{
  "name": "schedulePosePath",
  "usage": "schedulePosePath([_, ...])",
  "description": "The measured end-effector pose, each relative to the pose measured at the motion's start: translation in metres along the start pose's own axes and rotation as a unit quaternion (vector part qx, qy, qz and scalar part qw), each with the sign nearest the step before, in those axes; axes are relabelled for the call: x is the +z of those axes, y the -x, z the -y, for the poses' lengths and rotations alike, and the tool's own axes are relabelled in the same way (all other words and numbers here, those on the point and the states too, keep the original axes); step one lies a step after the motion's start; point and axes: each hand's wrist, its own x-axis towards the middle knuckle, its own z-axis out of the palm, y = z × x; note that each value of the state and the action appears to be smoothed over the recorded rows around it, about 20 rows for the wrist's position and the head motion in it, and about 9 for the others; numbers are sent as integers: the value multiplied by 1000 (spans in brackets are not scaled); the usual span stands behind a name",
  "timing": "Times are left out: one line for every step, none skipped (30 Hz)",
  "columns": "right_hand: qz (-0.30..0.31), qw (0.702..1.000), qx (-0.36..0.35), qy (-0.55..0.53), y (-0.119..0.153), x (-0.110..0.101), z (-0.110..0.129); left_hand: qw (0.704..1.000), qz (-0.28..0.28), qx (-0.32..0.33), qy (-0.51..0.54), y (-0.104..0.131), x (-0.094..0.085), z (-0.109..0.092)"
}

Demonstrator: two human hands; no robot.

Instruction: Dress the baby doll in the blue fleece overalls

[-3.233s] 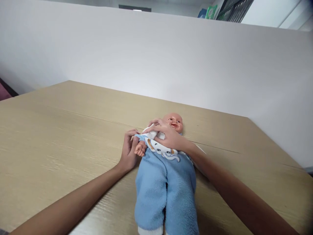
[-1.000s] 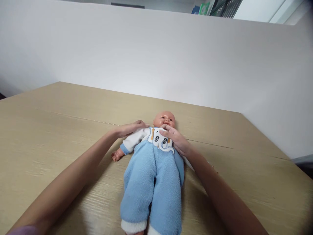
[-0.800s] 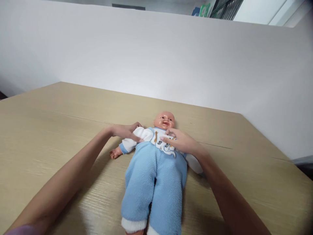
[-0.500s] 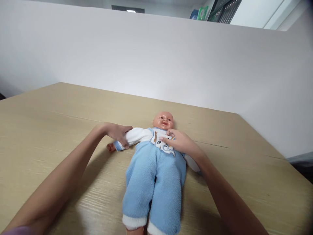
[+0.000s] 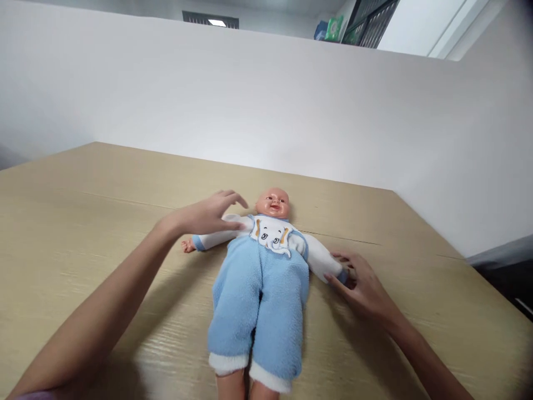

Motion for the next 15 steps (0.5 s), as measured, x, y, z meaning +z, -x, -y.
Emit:
schedulePosePath([4,1000,6,-9,9,-1,-5,999,-8,43,9,-6,11,-16])
schedulePosePath([6,1000,9,-16,16,-2,-7,996,-5,84,14,-14,24,-31])
schedulePosePath([6,1000,8,-23,20,-1,-8,992,-1,127,9,-24,40,-44])
schedulePosePath([6,1000,4,-29,23,-1,-7,988,2,157,-4,-35,56,-56])
schedulePosePath([4,999,2,-39,23,0,-5,984,10,176,-23,-47,72,-64])
schedulePosePath([3,999,1,-52,23,0,-4,983,14,178,-45,-58,87,-70])
schedulePosePath([1,998,5,-67,22,0,-2,983,15,169,-69,-69,101,-73])
schedulePosePath([-4,996,13,-84,21,0,0,983,10,158,-90,-78,112,-74])
schedulePosePath([-17,994,25,-103,20,-1,1,984,3,150,-100,-85,120,-73])
schedulePosePath([-35,990,40,-128,18,-2,2,984,-5,148,-100,-90,126,-71])
schedulePosePath([-55,984,53,-160,15,-3,4,984,-15,153,-89,-93,129,-69])
schedulePosePath([-71,975,64,-199,11,-4,5,984,-27,165,-70,-94,131,-66])
schedulePosePath([-83,964,72,-241,6,-4,7,982,-38,181,-46,-93,131,-64])
schedulePosePath([-91,952,74,-281,-1,-4,10,978,-51,201,-21,-91,130,-62])
schedulePosePath([-99,942,72,-314,-9,-3,14,973,-66,221,-1,-89,128,-61])
